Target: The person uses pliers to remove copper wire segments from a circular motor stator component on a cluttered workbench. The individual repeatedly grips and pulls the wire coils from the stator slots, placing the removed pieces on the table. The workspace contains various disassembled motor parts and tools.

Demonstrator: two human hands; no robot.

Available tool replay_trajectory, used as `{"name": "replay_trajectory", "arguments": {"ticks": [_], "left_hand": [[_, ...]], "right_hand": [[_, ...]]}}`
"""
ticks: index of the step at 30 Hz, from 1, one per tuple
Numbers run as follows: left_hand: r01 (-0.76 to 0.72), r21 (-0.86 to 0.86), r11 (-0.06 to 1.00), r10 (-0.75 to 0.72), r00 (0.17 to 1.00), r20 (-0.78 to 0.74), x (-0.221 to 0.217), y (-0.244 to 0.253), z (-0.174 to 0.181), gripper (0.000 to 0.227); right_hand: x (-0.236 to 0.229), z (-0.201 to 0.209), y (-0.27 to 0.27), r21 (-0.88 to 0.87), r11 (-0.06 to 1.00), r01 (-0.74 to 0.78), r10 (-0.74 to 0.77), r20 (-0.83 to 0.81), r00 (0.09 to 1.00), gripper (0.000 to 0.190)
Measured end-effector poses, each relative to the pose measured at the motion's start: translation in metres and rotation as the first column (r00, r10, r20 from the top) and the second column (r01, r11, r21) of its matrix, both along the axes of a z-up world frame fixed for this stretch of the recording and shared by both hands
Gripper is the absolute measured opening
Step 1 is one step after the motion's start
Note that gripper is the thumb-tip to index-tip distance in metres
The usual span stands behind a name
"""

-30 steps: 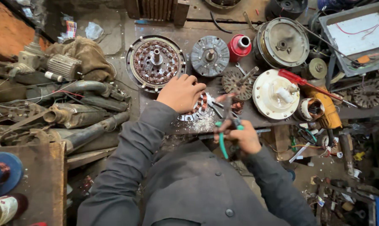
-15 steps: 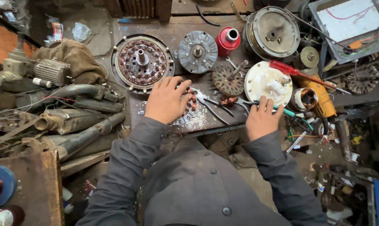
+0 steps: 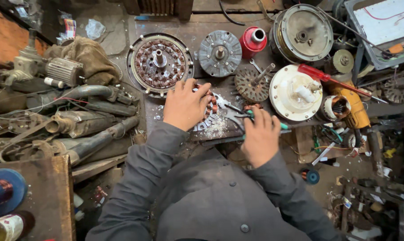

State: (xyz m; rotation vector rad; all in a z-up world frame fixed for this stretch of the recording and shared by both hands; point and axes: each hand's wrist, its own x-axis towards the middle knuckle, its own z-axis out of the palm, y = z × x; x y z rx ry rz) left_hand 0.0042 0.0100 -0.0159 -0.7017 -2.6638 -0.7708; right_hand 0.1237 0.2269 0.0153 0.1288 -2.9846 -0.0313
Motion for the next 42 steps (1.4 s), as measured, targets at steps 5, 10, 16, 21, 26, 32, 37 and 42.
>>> {"name": "replay_trajectory", "arguments": {"ticks": [5, 10, 16, 21, 26, 32, 37, 42], "left_hand": [[0.0, 0.0, 1.0, 0.0, 0.999, 0.046, 0.0, -0.002, 0.005, 0.035], [0.015, -0.008, 1.0, -0.015, 1.0, 0.021, 0.002, 0.002, 0.008, 0.034], [0.078, -0.017, 0.997, -0.078, 0.997, -0.009, 0.004, -0.006, 0.012, 0.031], [0.168, 0.013, 0.986, -0.168, 0.986, -0.016, -0.006, -0.011, 0.009, 0.026], [0.164, 0.009, 0.986, -0.164, 0.986, 0.004, -0.007, -0.008, 0.009, 0.026], [0.188, -0.026, 0.982, -0.188, 0.982, -0.007, -0.008, -0.008, 0.012, 0.027], [0.247, -0.067, 0.967, -0.249, 0.968, -0.022, -0.009, -0.005, 0.013, 0.029], [0.263, -0.079, 0.961, -0.266, 0.963, -0.03, -0.009, -0.011, 0.014, 0.032]], "right_hand": [[-0.007, -0.002, -0.017, 0.126, 0.991, -0.034, 0.039, -0.031, 0.999, 0.03], [-0.002, -0.002, -0.014, 0.18, 0.983, -0.032, 0.017, 0.086, 0.996, 0.024], [-0.021, -0.033, 0.031, -0.751, 0.504, 0.427, 0.348, 0.629, 0.695, 0.03], [-0.034, -0.046, 0.061, -0.811, 0.157, 0.563, 0.635, 0.52, 0.572, 0.038], [-0.013, -0.02, 0.047, -0.472, 0.862, -0.185, 0.35, 0.289, 0.891, 0.047], [-0.013, -0.008, 0.009, 0.119, 0.974, -0.195, 0.212, -0.153, 0.965, 0.036], [-0.026, -0.012, 0.003, 0.283, 0.93, -0.236, 0.296, -0.192, 0.936, 0.027], [-0.044, -0.033, 0.036, -0.155, 0.943, -0.295, 0.326, 0.237, 0.915, 0.032]]}}
